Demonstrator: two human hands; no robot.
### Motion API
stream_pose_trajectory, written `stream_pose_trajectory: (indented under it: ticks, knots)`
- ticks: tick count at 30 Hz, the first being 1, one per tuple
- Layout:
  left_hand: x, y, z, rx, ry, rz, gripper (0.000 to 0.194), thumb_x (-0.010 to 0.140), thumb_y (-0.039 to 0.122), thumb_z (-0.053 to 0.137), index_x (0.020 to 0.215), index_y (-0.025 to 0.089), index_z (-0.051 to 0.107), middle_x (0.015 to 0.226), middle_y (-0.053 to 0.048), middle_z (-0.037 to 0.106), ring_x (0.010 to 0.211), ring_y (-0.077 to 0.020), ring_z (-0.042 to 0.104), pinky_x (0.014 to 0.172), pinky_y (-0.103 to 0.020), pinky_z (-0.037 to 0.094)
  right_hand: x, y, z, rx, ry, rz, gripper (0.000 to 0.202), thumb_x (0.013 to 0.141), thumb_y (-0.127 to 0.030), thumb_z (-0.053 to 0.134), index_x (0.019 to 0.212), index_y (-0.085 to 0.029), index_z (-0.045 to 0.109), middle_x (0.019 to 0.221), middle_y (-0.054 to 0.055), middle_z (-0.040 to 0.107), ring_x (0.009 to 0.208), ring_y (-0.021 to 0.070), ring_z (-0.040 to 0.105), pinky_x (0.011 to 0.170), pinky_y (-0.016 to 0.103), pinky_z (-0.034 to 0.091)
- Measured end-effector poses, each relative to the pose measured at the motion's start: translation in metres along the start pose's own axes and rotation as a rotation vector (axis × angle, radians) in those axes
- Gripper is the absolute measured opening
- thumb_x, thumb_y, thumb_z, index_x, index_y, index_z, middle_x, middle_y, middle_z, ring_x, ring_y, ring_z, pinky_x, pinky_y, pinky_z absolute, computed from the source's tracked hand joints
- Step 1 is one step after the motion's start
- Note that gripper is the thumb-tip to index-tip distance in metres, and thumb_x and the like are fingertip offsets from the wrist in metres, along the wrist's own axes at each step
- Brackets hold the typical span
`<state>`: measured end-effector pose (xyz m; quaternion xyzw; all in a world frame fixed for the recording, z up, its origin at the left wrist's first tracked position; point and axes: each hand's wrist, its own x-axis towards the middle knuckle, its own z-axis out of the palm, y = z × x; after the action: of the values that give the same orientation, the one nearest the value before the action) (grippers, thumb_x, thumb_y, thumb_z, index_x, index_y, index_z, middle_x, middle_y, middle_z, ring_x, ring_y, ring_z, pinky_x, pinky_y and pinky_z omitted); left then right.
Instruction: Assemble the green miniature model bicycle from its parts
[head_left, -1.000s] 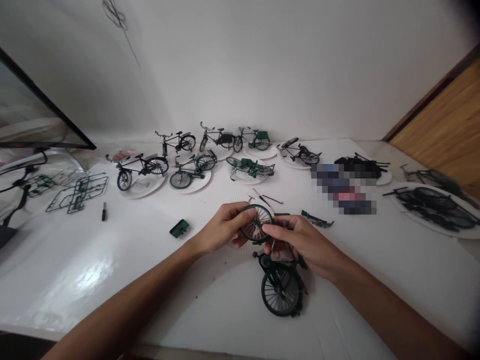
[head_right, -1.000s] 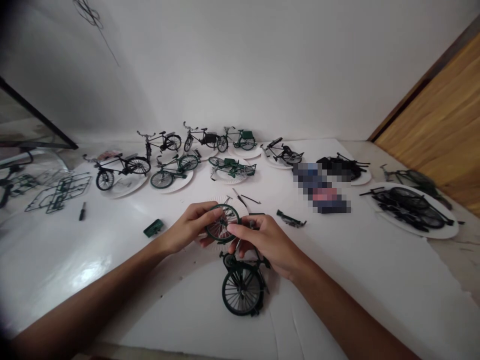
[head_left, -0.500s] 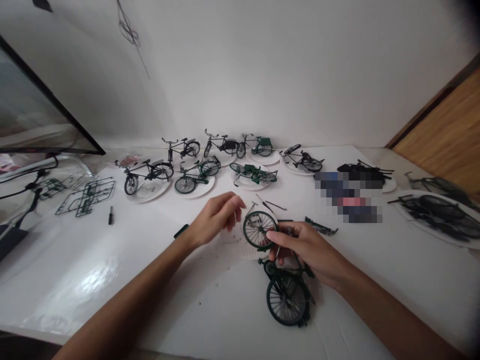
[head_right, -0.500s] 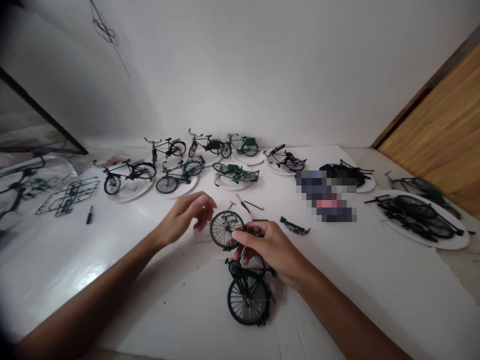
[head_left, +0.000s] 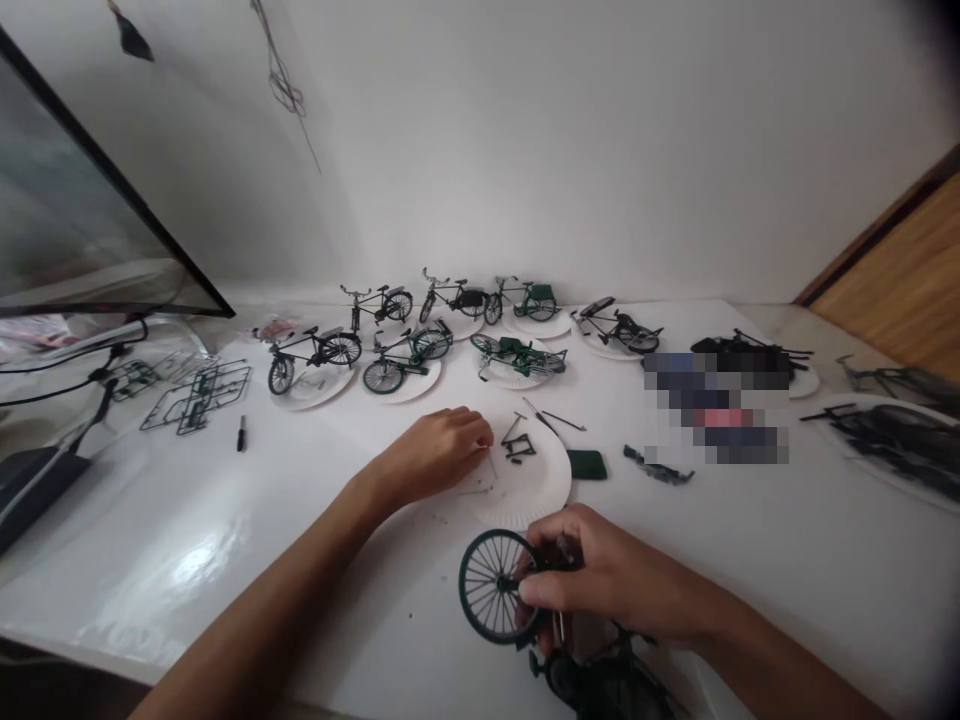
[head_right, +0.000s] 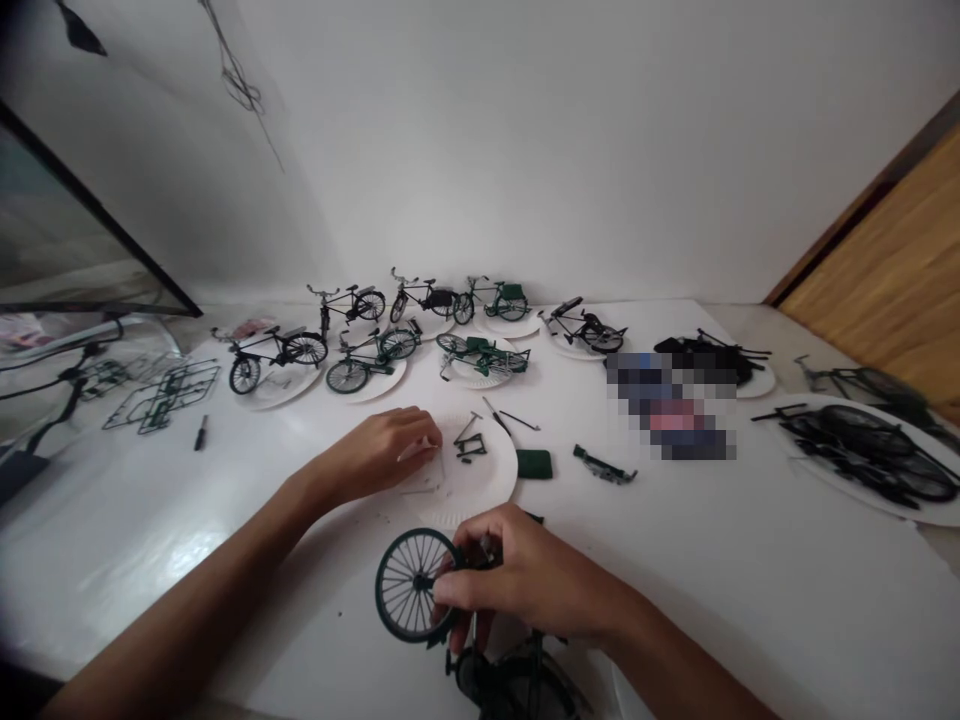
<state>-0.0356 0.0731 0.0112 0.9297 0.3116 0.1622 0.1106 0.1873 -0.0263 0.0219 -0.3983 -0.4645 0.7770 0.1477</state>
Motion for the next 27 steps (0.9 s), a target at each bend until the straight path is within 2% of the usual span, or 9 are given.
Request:
stream_pose_trajectory:
  ticks: [6, 9, 12, 16, 19, 21, 24, 27]
  knots:
    - [-0.001, 0.002, 0.001, 0.127, -0.008, 0.158, 0.017, 0.100, 0.012, 0.048, 0.107, 0.013, 0.064, 0.103, -0.011, 0.071, 0.097, -0.0213, 0.060, 0.085, -0.035, 0.047, -0.002, 0.000, -0.004, -0.044, -0.009, 0.035, 0.024, 0.082, -0.036, 0.076, 0.086, -0.015, 0.067, 0.086, 0.008, 0.076, 0.067, 0.0135, 0.071, 0.055, 0.017, 0.051]
    - [0.000, 0.006, 0.002, 0.234, -0.026, 0.246, 0.021, 0.101, 0.009, 0.044, 0.110, 0.012, 0.063, 0.093, -0.010, 0.070, 0.093, -0.0217, 0.060, 0.084, -0.037, 0.045, -0.001, 0.002, -0.005, -0.034, -0.008, 0.021, 0.024, 0.082, -0.037, 0.075, 0.086, -0.015, 0.067, 0.084, 0.008, 0.076, 0.065, 0.0137, 0.071, 0.056, 0.018, 0.051]
    - [0.001, 0.013, 0.004, 0.325, -0.044, 0.313, 0.022, 0.102, 0.010, 0.042, 0.104, 0.011, 0.063, 0.081, -0.007, 0.067, 0.085, -0.0225, 0.057, 0.081, -0.038, 0.043, 0.002, 0.003, -0.005, -0.027, 0.011, -0.039, 0.025, 0.082, -0.037, 0.075, 0.083, -0.014, 0.067, 0.083, 0.008, 0.076, 0.061, 0.0129, 0.070, 0.058, 0.020, 0.053]
    - [0.004, 0.018, 0.006, 0.356, -0.040, 0.341, 0.022, 0.103, 0.011, 0.041, 0.100, 0.012, 0.063, 0.084, -0.008, 0.066, 0.083, -0.0215, 0.055, 0.080, -0.037, 0.042, 0.004, 0.002, -0.006, -0.008, 0.085, -0.094, 0.024, 0.084, -0.038, 0.072, 0.081, -0.014, 0.066, 0.084, 0.008, 0.076, 0.065, 0.0145, 0.071, 0.058, 0.021, 0.053]
    - [0.003, 0.016, 0.004, 0.269, -0.012, 0.300, 0.021, 0.103, 0.013, 0.041, 0.107, 0.013, 0.062, 0.097, -0.010, 0.067, 0.089, -0.0208, 0.058, 0.082, -0.036, 0.043, 0.007, 0.001, -0.008, -0.013, 0.167, -0.119, 0.026, 0.082, -0.039, 0.075, 0.083, -0.014, 0.068, 0.081, 0.007, 0.075, 0.065, 0.0149, 0.071, 0.059, 0.022, 0.053]
    - [0.002, 0.013, 0.002, 0.140, 0.054, 0.234, 0.020, 0.102, 0.012, 0.044, 0.109, 0.014, 0.063, 0.104, -0.011, 0.067, 0.092, -0.0202, 0.059, 0.083, -0.035, 0.045, 0.009, 0.002, -0.010, -0.009, 0.218, -0.151, 0.028, 0.081, -0.040, 0.076, 0.084, -0.014, 0.069, 0.079, 0.006, 0.074, 0.065, 0.0149, 0.070, 0.059, 0.023, 0.054]
    - [0.000, 0.011, 0.000, -0.151, 0.204, 0.077, 0.016, 0.099, 0.013, 0.051, 0.104, 0.015, 0.066, 0.104, -0.009, 0.067, 0.093, -0.0184, 0.061, 0.081, -0.031, 0.049, 0.012, 0.005, -0.013, 0.034, 0.300, -0.214, 0.030, 0.084, -0.043, 0.074, 0.085, -0.014, 0.070, 0.078, 0.006, 0.073, 0.067, 0.0152, 0.071, 0.060, 0.023, 0.054]
    - [0.001, 0.016, 0.002, -0.487, 0.370, -0.137, 0.009, 0.095, 0.018, 0.060, 0.098, 0.015, 0.067, 0.098, -0.007, 0.068, 0.087, -0.0158, 0.063, 0.078, -0.028, 0.052, 0.014, 0.004, -0.017, 0.117, 0.419, -0.256, 0.031, 0.083, -0.045, 0.076, 0.085, -0.015, 0.071, 0.080, 0.006, 0.075, 0.069, 0.0152, 0.071, 0.060, 0.022, 0.054]
